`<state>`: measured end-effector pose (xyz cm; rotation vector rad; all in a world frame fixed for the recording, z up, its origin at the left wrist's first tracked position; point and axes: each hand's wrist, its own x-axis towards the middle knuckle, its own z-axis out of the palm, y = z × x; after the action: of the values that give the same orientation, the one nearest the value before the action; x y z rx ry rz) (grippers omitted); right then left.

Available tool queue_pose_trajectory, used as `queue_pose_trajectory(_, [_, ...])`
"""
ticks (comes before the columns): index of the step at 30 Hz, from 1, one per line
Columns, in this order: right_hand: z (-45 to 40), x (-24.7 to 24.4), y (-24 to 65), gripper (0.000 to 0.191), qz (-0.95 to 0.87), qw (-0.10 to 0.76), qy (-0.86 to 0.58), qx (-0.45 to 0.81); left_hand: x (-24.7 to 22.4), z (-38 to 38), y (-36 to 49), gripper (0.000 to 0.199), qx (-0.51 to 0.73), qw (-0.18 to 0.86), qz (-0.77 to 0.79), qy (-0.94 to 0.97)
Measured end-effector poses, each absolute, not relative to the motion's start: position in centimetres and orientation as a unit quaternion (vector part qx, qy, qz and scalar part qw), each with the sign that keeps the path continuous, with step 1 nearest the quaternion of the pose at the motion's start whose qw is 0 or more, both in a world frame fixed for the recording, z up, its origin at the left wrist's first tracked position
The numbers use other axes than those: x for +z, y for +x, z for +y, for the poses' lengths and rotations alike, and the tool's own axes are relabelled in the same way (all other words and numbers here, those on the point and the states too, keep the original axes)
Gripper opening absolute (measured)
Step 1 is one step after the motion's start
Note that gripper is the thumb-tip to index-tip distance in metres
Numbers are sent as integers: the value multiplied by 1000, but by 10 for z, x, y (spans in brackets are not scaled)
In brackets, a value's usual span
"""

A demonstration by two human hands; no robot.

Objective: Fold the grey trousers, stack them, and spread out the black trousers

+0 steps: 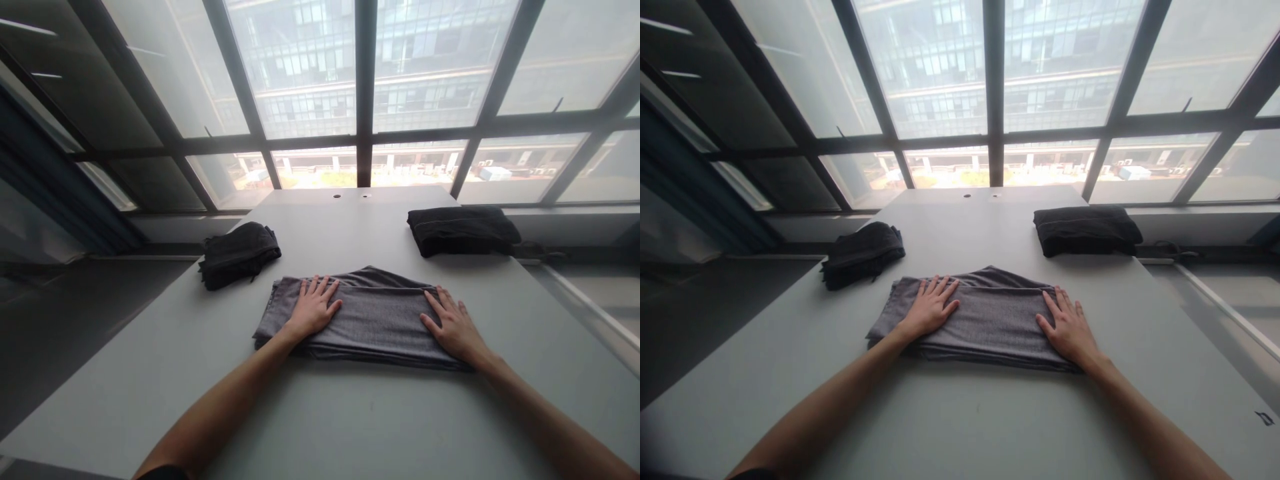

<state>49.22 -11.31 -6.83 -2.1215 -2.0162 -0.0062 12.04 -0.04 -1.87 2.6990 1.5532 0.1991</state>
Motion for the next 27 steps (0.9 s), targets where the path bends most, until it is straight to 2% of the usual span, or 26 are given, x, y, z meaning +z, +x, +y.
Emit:
queue_pose_trajectory(4, [-113,-65,491,68,-681,153,-716,11,-21,0,123,64,71,7,504,861])
queue_pose_trajectory(8, [-111,-53,502,72,-610,289,-737,39,-16,-10,141,59,90,19,443,892])
queue_pose_trajectory(10, [-111,-46,512,68,-550,327,-765,75,-17,-17,150,60,81,36,398,913])
queue_pose_trajectory(13, [-114,-34,523,61,-463,323,-802,196,-22,-23,158,65,51,58,376,923])
queue_pose_trajectory(17, [-120,-20,526,49,-359,349,-771,394,-26,-24,159,67,40,60,379,922])
queue_pose_trajectory(21, [-122,-12,527,31,-339,354,-735,468,-26,-23,158,66,44,58,380,922])
queue_pose_trajectory(27, [-121,-16,529,38,-336,359,-680,544,-25,-24,158,66,49,64,379,922])
